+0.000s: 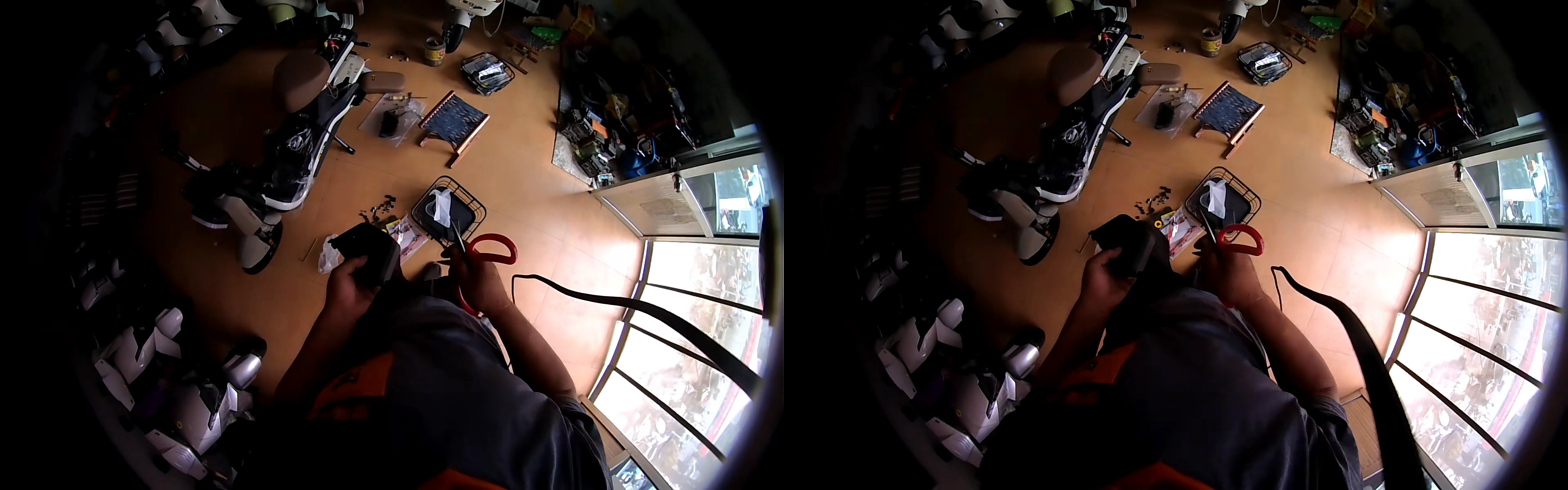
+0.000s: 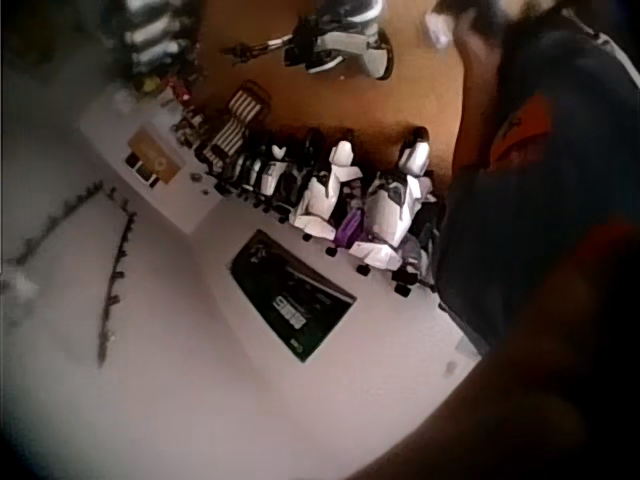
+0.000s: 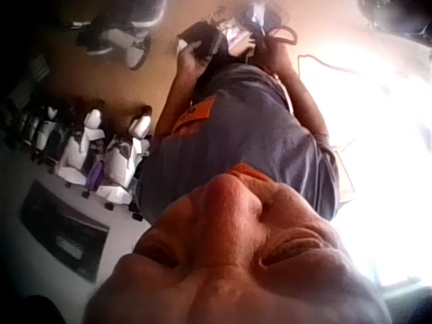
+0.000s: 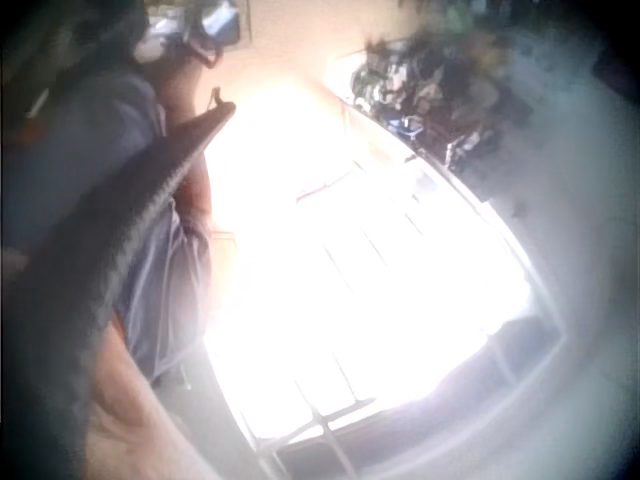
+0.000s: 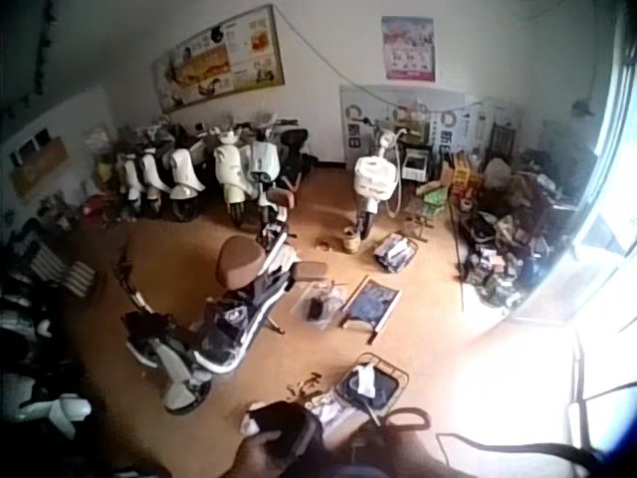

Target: The person sits on the floor and uses a screwdriver to remove screws from a black plastic cover on a scooter. They then use red scissors to trim a small part of the cover.

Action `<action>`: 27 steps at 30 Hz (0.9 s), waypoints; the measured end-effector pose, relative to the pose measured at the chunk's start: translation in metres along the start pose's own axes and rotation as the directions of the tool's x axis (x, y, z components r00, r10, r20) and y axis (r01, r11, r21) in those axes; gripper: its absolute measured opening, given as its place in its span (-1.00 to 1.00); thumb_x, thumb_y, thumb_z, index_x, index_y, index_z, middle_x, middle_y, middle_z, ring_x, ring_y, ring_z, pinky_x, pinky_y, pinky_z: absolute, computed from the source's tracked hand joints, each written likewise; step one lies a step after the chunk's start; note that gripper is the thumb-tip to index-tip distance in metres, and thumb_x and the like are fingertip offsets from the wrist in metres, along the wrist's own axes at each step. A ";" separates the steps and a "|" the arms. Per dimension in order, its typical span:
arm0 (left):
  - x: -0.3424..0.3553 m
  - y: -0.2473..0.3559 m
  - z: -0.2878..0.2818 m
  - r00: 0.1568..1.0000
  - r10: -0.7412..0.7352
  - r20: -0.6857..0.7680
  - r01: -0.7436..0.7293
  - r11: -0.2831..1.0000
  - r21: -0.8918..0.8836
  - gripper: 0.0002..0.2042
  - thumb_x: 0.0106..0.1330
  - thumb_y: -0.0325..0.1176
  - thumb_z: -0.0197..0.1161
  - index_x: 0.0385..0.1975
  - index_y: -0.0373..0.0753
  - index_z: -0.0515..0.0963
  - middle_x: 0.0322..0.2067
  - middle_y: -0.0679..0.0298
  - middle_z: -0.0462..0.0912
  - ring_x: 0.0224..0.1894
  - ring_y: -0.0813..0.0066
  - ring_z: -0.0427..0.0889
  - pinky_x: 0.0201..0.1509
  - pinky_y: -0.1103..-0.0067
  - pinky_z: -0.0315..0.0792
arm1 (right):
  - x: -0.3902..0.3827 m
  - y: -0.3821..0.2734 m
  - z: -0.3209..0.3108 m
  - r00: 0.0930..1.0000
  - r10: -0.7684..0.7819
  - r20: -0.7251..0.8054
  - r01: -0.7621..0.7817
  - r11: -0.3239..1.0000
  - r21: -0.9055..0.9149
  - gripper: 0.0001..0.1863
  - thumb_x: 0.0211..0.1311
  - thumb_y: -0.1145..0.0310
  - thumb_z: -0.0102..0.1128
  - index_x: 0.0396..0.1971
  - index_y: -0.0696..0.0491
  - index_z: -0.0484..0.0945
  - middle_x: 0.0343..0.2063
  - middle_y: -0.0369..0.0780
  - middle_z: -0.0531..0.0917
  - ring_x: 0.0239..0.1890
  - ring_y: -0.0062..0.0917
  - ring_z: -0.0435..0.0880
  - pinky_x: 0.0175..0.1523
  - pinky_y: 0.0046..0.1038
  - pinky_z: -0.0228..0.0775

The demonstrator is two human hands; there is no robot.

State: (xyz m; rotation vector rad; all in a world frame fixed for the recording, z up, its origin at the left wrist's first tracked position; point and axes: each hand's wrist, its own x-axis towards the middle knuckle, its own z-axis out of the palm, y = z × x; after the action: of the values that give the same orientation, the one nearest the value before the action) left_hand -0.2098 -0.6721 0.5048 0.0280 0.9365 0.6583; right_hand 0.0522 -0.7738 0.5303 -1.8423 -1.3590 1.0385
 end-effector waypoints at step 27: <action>0.532 0.330 0.155 0.979 -0.201 -0.033 0.201 0.979 0.017 -0.64 0.38 -0.40 0.12 0.09 -0.48 0.47 -0.01 0.00 0.67 0.03 0.11 0.73 0.10 0.31 0.66 | 0.602 -0.086 -0.068 0.933 0.354 -0.071 -0.346 0.932 0.104 -0.71 0.66 0.27 -0.07 0.01 0.16 0.57 -0.26 -0.18 0.76 -0.22 -0.46 0.74 -0.15 -0.36 0.53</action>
State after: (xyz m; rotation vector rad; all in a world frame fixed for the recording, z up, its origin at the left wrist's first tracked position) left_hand -0.0416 -0.0824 0.3058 -0.0585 0.9614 0.4629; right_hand 0.1685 -0.1739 0.4974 -2.0832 -0.9336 1.1571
